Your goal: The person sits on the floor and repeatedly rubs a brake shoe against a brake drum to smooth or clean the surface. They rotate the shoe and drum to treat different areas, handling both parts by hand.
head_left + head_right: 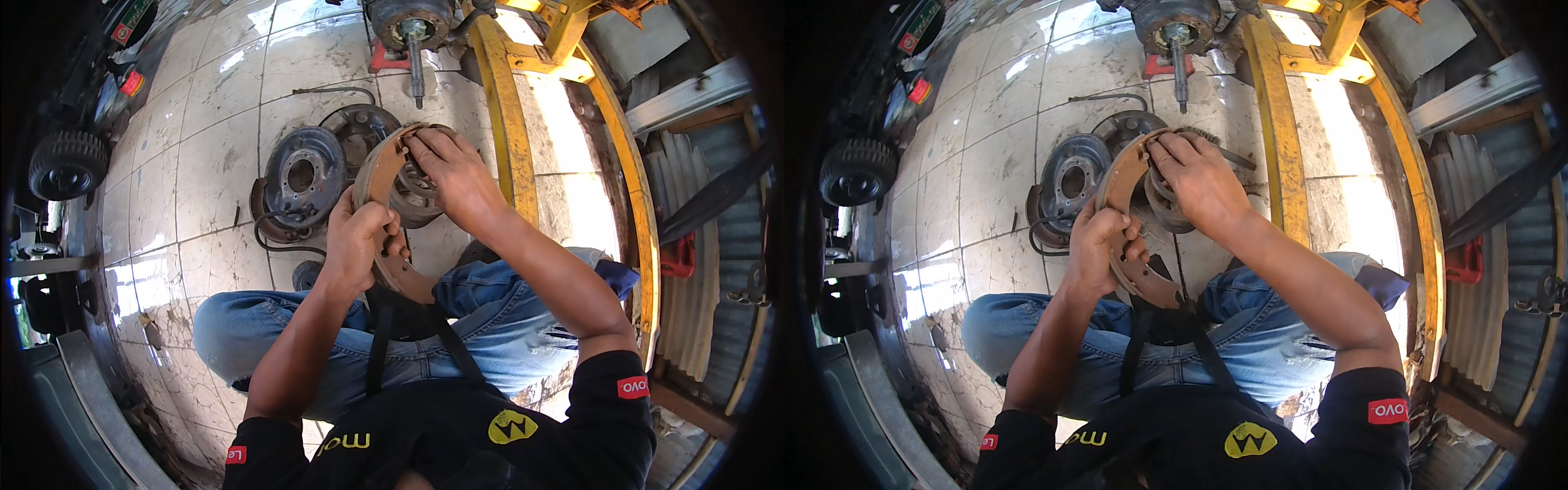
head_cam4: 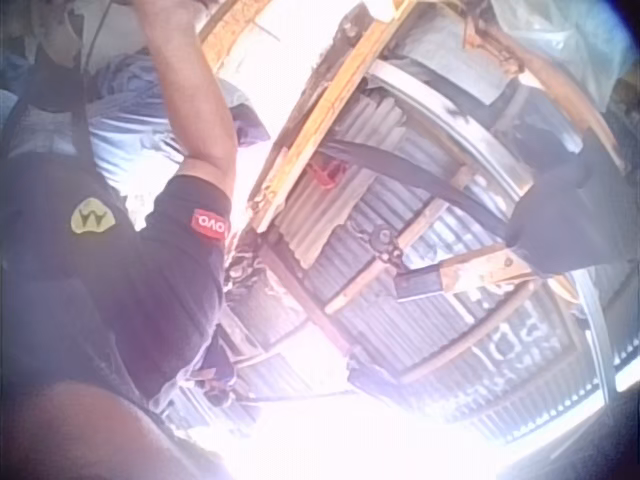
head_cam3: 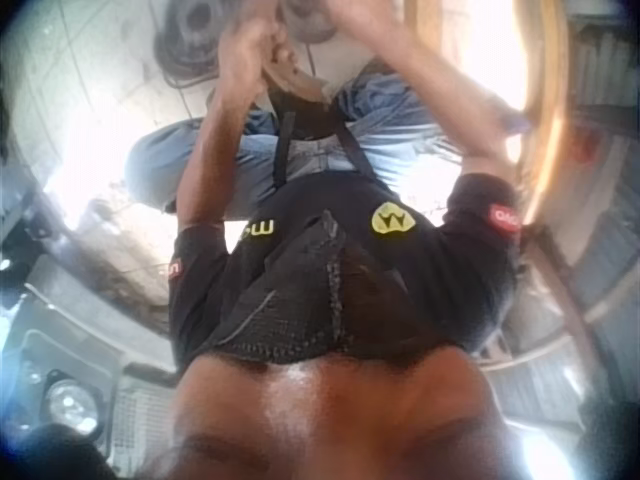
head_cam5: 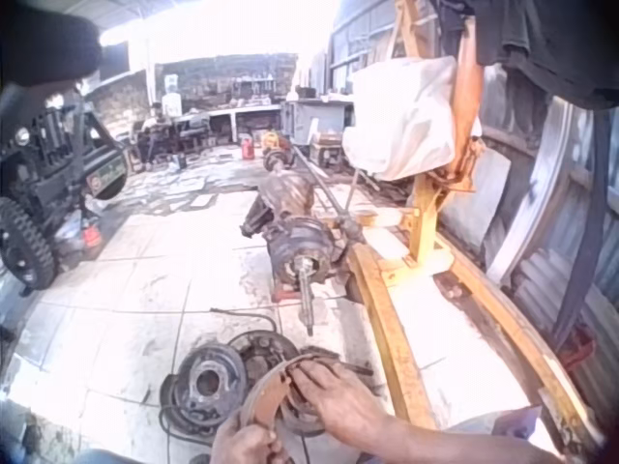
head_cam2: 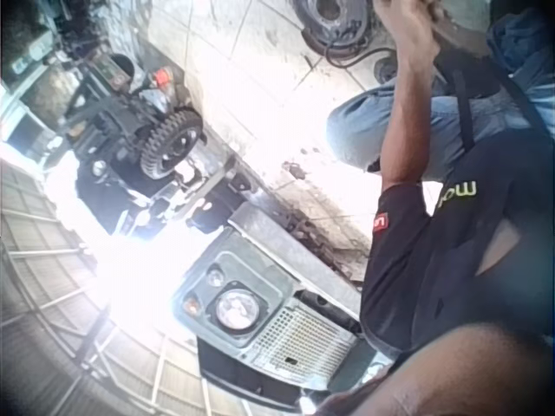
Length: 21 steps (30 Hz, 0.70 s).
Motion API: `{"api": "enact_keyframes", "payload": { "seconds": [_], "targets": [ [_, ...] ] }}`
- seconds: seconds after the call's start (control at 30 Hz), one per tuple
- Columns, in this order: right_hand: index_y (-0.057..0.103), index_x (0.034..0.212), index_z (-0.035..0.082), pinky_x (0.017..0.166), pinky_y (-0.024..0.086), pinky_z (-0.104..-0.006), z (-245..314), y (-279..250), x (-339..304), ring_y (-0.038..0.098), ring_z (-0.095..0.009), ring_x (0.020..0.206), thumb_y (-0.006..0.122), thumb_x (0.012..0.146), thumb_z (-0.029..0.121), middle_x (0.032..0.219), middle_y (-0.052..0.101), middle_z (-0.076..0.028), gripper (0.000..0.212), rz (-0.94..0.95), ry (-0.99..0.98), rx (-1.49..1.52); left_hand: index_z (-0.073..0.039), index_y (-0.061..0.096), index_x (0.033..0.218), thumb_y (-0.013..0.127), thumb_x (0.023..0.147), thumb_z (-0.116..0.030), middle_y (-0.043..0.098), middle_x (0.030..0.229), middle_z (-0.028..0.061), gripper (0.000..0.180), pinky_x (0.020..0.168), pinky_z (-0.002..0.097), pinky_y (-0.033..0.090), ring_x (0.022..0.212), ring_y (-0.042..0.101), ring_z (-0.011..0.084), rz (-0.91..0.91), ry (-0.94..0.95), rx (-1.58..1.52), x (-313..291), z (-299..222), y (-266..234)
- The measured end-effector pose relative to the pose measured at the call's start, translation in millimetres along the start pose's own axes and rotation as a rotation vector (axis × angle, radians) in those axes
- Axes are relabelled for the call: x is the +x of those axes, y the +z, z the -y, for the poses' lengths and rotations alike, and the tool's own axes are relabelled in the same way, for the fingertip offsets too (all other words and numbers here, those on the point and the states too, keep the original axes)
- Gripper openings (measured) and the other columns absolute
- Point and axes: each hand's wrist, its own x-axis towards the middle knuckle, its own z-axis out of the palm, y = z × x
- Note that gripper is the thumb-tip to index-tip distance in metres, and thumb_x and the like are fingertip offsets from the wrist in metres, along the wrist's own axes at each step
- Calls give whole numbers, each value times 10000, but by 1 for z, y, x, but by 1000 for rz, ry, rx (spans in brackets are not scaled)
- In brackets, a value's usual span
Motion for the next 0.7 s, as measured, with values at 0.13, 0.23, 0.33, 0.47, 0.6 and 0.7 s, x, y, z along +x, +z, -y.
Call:
{"api": "enact_keyframes", "payload": {
  "seconds": [0.13, 0.23, 0.33, 0.47, 0.6, 0.7],
  "targets": [
    [538, 1337, 3, 1039, 427, -418, -2, 4, -1, 520, -370, 1187, 582, 763, -42, 1316, 548, -174, 577, -1, 4, -28, -68, 450, 1148, 534, 810, -109, 491, 753, 73, 351, 551, 402, 493, 536, 499, 176, -4, 3, 1, 0, 0, 1],
    [539, 1336, 6, 1032, 434, -418, -5, 2, 0, 526, -367, 1180, 577, 778, -32, 1306, 557, -172, 561, -34, -39, -12, -71, 447, 1151, 538, 809, -109, 493, 755, 75, 356, 551, 400, 493, 534, 497, 175, 2, 13, 21, 1, 0, 0],
    [567, 1287, -13, 1028, 437, -415, -8, 4, 0, 543, -366, 1158, 582, 799, 6, 1273, 576, -172, 489, -28, -26, -49, -16, 443, 1106, 553, 791, -98, 501, 731, 88, 344, 528, 389, 496, 506, 500, 182, -18, 36, 8, 0, -3, 5],
    [585, 1254, -19, 1026, 438, -410, -3, 4, 0, 550, -365, 1150, 591, 800, 19, 1260, 583, -167, 455, 8, 54, -50, -74, 444, 1159, 533, 804, -99, 500, 759, 80, 366, 551, 402, 493, 524, 495, 175, -9, 11, 41, 2, 0, 0],
    [578, 1259, -18, 1024, 438, -413, 4, 0, 0, 551, -364, 1147, 585, 799, 6, 1262, 580, -170, 461, 16, -5, 7, -74, 446, 1162, 532, 804, -104, 501, 755, 76, 368, 545, 401, 492, 524, 496, 175, -8, 6, 36, 1, 1, -2],
    [579, 1260, -14, 1022, 438, -416, -8, 2, 2, 551, -363, 1145, 588, 801, 10, 1257, 581, -167, 459, 19, -39, -15, -71, 448, 1162, 530, 806, -108, 499, 753, 74, 367, 544, 399, 492, 524, 496, 175, -4, 7, 41, 2, 1, -3]
  ]
}}
